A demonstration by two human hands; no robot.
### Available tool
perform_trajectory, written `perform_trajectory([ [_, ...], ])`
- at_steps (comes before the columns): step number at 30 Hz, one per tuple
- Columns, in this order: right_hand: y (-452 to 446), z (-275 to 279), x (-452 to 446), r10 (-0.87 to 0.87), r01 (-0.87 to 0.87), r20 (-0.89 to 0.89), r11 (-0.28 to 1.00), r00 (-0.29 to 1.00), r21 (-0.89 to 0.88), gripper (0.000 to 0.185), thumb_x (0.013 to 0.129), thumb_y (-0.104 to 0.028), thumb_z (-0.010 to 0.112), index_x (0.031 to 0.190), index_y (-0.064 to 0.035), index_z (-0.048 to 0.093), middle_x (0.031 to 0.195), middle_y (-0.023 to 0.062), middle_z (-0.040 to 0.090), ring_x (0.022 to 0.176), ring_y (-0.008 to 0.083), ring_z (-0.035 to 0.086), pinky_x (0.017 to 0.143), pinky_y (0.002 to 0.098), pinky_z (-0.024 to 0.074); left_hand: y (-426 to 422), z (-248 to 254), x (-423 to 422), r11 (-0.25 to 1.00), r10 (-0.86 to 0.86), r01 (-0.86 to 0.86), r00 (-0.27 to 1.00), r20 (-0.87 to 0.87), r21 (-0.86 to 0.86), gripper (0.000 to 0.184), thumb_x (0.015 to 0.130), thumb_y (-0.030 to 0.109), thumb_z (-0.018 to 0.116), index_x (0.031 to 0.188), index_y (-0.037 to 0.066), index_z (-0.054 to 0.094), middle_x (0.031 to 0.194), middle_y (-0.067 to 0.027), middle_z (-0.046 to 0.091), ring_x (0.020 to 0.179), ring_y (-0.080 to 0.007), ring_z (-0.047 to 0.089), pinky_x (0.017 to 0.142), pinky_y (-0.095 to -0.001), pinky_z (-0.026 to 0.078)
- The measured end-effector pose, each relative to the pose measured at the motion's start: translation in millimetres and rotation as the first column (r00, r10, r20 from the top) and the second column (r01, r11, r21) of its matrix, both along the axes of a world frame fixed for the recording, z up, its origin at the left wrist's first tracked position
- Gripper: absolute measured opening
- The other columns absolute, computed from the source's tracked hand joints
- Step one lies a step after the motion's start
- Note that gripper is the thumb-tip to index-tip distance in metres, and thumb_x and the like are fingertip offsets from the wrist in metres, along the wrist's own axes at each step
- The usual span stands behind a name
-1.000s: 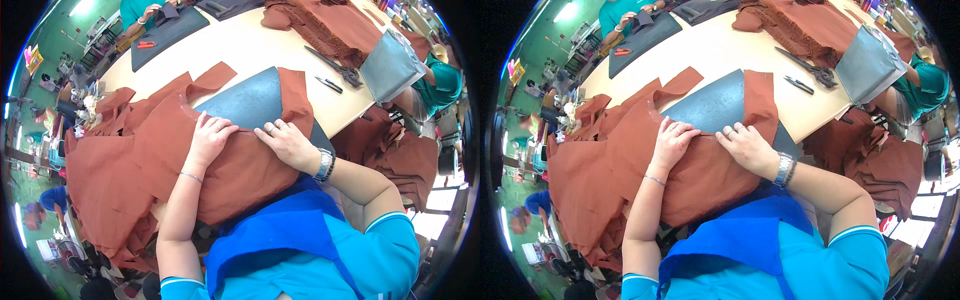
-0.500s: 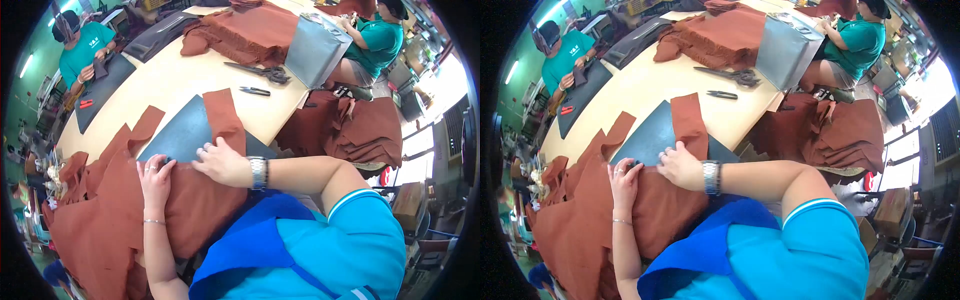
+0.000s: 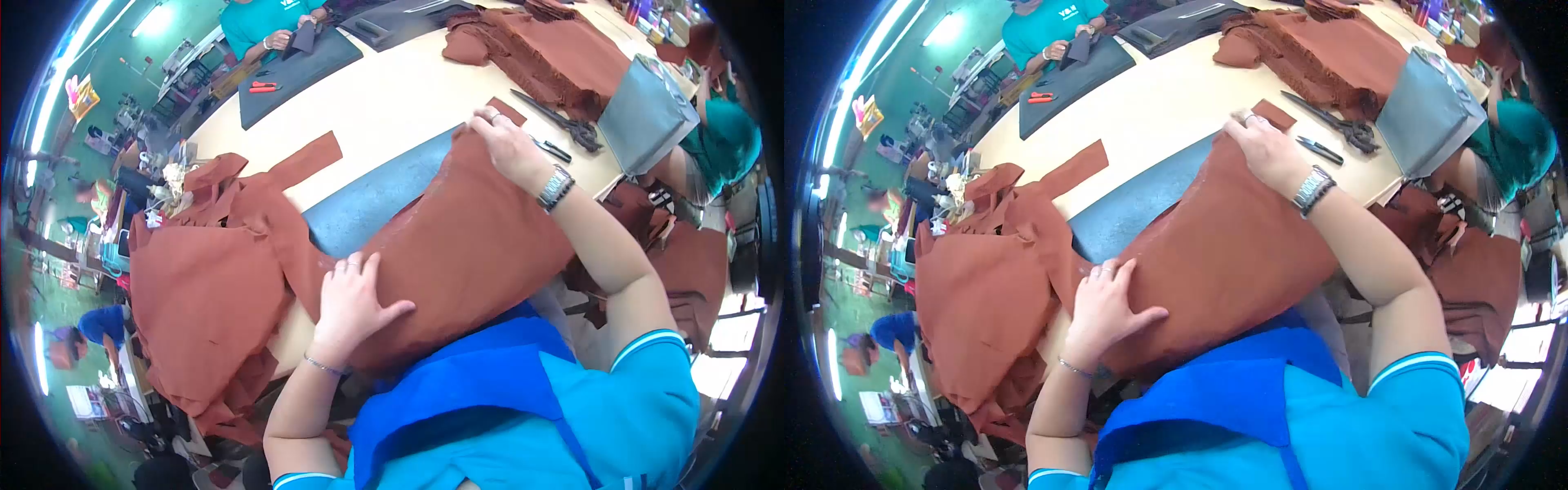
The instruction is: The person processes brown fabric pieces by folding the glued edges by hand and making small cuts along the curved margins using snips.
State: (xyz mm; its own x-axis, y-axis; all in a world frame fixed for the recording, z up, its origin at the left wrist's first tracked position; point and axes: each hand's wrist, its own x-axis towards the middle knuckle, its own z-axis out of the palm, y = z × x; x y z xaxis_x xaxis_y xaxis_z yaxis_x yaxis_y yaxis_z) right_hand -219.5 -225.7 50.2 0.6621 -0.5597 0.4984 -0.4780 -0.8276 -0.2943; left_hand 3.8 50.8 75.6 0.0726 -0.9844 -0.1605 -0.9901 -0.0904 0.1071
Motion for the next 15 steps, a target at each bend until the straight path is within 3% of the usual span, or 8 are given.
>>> perform_trajectory([
  [2, -5.3, -7.1, 21.3, 0.1, -0.077, 0.188, 0.989, 0.977, -0.124, 0.021, 0.087, -0.002, 0.062, 0.108, -0.0043, 0.062, 0.116, 0.0166, 0.061, 0.106, 0.0355, 0.061, 0.093, 0.0444, 0.05, -1.0, -17.2, -5.3, 0.982, -0.144, 0.137, 0.989, -0.041, -0.134, 0.091, 0.08, 0.065, 0.067, 0.147, 0.009, 0.045, 0.152, -0.0188, 0.039, 0.141, -0.0399, 0.036, 0.111, -0.0562, 0.032],
  [4, 12.9, -6.5, 28.2, 0.214, -0.219, 0.085, 0.974, 0.973, 0.053, 0.023, 0.088, -0.005, 0.064, 0.11, -0.004, 0.062, 0.12, 0.0161, 0.061, 0.113, 0.035, 0.059, 0.098, 0.0428, 0.0488, -2.9, -48.8, -8.3, 0.951, -0.265, 0.246, 0.96, -0.089, -0.187, 0.09, 0.082, 0.064, 0.066, 0.15, 0.011, 0.042, 0.157, -0.0194, 0.032, 0.146, -0.0409, 0.028, 0.114, -0.0613, 0.026],
  [5, 25.4, -7.7, 28.1, 0.268, -0.271, 0.042, 0.951, 0.963, 0.15, 0.024, 0.088, -0.006, 0.065, 0.112, -0.0038, 0.062, 0.123, 0.0158, 0.061, 0.116, 0.0348, 0.058, 0.1, 0.042, 0.0482, 0.2, -53.6, -17.5, 0.974, -0.197, 0.175, 0.968, -0.157, -0.145, 0.086, 0.085, 0.063, 0.064, 0.151, 0.013, 0.041, 0.161, -0.0189, 0.024, 0.15, -0.0399, 0.02, 0.115, -0.0667, 0.019],
  [10, 49.7, -36.4, 29.2, 0.445, -0.447, 0.041, 0.893, 0.894, 0.052, 0.034, 0.088, -0.007, 0.064, 0.122, -0.0058, 0.061, 0.128, 0.0122, 0.062, 0.118, 0.0315, 0.059, 0.101, 0.0408, 0.0471, -0.9, -55.6, -38.4, 0.958, -0.133, 0.078, 0.973, -0.187, -0.276, 0.073, 0.088, 0.052, 0.067, 0.145, 0.011, 0.048, 0.152, -0.0182, 0.039, 0.142, -0.039, 0.035, 0.111, -0.0663, 0.025],
  [11, 49.6, -40.2, 28.7, 0.435, -0.435, 0.0, 0.899, 0.9, 0.053, 0.035, 0.089, -0.008, 0.063, 0.124, -0.0062, 0.061, 0.129, 0.0119, 0.062, 0.119, 0.0307, 0.058, 0.102, 0.0407, 0.0464, -10.9, -48.6, -38.7, 0.921, -0.084, -0.008, 0.972, -0.218, -0.39, 0.061, 0.091, 0.042, 0.067, 0.14, 0.009, 0.052, 0.143, -0.0176, 0.048, 0.133, -0.0378, 0.045, 0.108, -0.0588, 0.033],
  [13, 51.1, -45.7, 29.3, 0.417, -0.413, -0.077, 0.909, 0.906, 0.054, 0.037, 0.09, -0.01, 0.062, 0.127, -0.007, 0.06, 0.131, 0.0112, 0.062, 0.121, 0.0289, 0.058, 0.105, 0.0405, 0.045, -29.9, -59.0, -30.0, 0.873, 0.059, -0.189, 0.956, -0.287, -0.45, 0.054, 0.094, 0.035, 0.065, 0.138, 0.007, 0.053, 0.135, -0.0175, 0.053, 0.124, -0.0363, 0.05, 0.104, -0.05, 0.04],
  [15, 51.5, -47.3, 29.6, 0.408, -0.407, -0.1, 0.913, 0.908, 0.028, 0.039, 0.091, -0.011, 0.061, 0.129, -0.0076, 0.059, 0.131, 0.0104, 0.062, 0.122, 0.0276, 0.058, 0.105, 0.0406, 0.0444, -41.3, -60.4, -20.0, 0.876, 0.091, -0.216, 0.952, -0.291, -0.43, 0.039, 0.093, 0.025, 0.066, 0.126, 0.004, 0.063, 0.119, -0.0157, 0.061, 0.108, -0.0333, 0.057, 0.093, -0.0431, 0.047],
])
